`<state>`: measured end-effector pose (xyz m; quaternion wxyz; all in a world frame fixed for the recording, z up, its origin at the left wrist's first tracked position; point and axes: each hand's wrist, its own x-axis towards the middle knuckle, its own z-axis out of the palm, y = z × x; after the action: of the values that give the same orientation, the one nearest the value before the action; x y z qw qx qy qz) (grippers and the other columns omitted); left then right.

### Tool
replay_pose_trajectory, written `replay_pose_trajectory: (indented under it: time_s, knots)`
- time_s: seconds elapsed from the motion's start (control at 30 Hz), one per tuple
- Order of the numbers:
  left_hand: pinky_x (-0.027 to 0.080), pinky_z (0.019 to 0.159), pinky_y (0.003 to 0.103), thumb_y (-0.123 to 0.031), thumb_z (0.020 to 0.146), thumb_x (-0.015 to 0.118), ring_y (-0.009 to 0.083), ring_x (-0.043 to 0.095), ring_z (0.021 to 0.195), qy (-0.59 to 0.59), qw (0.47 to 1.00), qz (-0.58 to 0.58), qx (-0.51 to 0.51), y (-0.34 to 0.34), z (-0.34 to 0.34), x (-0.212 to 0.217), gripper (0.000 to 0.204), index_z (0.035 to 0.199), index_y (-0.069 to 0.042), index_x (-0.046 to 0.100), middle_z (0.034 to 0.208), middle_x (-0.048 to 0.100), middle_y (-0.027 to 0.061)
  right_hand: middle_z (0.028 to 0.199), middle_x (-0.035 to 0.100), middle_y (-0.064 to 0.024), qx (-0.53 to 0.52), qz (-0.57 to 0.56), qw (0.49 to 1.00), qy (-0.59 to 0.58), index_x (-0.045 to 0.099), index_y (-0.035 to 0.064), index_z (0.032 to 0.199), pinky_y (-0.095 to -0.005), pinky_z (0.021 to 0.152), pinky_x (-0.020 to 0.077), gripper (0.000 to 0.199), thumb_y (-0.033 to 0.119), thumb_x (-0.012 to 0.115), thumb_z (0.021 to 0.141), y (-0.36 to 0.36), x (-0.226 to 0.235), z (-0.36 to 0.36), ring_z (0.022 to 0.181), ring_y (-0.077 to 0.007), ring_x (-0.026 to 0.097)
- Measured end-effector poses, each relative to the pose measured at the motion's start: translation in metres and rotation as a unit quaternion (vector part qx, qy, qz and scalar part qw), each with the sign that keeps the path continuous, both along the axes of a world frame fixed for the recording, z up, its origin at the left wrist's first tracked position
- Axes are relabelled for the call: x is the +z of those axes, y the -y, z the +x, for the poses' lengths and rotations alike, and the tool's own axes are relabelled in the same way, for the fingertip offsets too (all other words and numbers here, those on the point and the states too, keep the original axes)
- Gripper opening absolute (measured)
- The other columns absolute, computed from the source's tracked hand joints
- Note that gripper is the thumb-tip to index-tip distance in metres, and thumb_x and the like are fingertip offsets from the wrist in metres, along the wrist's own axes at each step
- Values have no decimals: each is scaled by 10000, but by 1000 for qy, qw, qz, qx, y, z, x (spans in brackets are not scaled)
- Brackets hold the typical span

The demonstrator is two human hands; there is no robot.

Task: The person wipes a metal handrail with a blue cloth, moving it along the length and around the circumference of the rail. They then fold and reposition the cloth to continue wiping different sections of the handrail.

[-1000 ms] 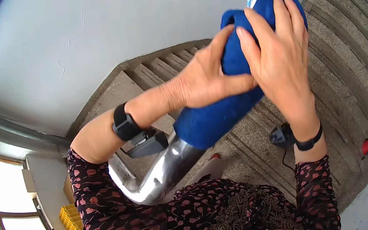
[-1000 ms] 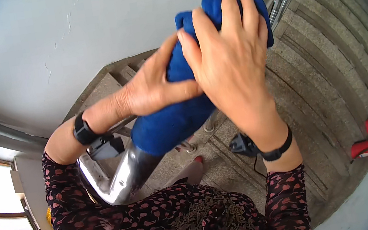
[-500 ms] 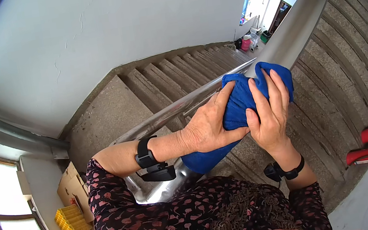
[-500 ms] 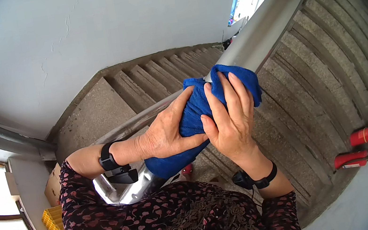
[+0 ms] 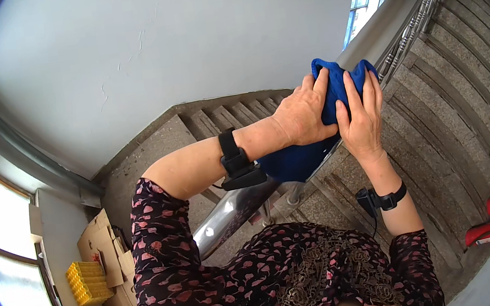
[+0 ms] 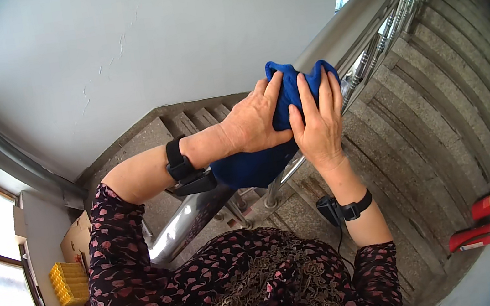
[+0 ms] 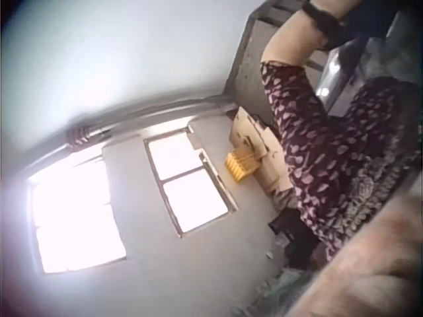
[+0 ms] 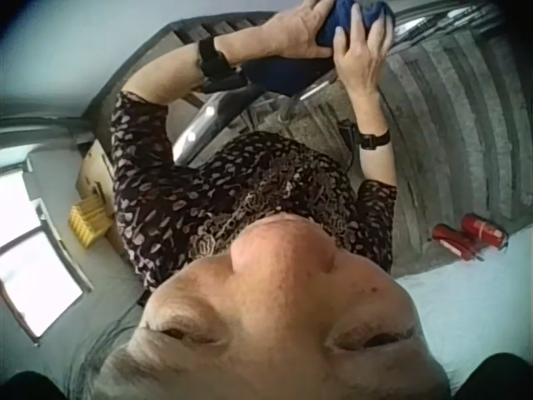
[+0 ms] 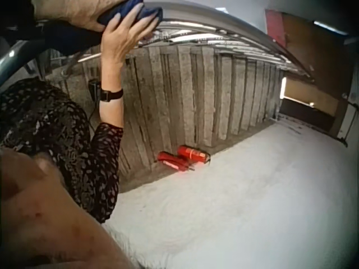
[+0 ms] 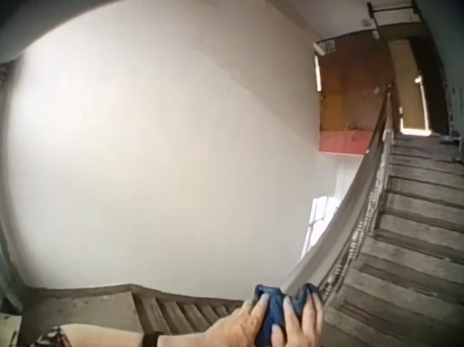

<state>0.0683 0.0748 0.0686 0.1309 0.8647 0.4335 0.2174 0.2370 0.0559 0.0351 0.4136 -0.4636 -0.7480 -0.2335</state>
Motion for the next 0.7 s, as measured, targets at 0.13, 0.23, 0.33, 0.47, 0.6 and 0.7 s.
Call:
replay_pose_trajectory:
  time_s: [0.13,0.23,0.33,0.47,0.6,0.7]
  knots:
    - [470,994,433,-422,736,725,429,536,1171,-42,999,14,15,-14,11,17,1073,1463,88,123,1284,445,325,1458,302,-300,10,-45,996,-79,455,86,1420,-507,1049,392,544,239,604,920,-14,7,7,1309,-487,364]
    - [490,968,420,-456,729,727,423,570,1142,-68,997,20,26,-28,26,28,1103,1467,102,127,1289,463,332,1450,324,-312,44,-107,981,-158,359,79,1474,-475,1048,397,612,228,607,934,-28,8,15,1293,-468,417]
    - [512,933,414,-469,728,728,430,593,1107,-61,996,41,41,-43,42,38,1100,1448,126,148,1255,487,348,1407,427,-294,138,-141,927,-320,173,54,1528,-397,1035,412,733,218,597,953,-44,5,18,1261,-335,495]
    - [511,926,444,-498,745,704,459,591,1080,-23,999,38,23,-56,60,39,1072,1436,121,166,1224,498,362,1400,446,-223,220,-197,799,-523,157,-8,1515,-351,1013,425,689,218,547,994,-51,1,22,1219,-261,509]
    - [500,942,452,-505,736,712,457,585,1088,0,1000,26,9,-61,60,35,1068,1446,84,173,1223,500,349,1411,443,-129,284,-236,720,-588,289,12,1475,-354,1086,330,602,283,544,1003,-46,-3,24,1285,-211,423]
    - [495,946,458,-501,728,720,459,582,1089,17,999,36,-1,-61,63,34,1051,1439,59,186,1219,504,334,1418,442,-124,303,-264,684,-609,365,11,1428,-353,1106,299,590,371,543,995,-45,-9,26,1306,-204,402]
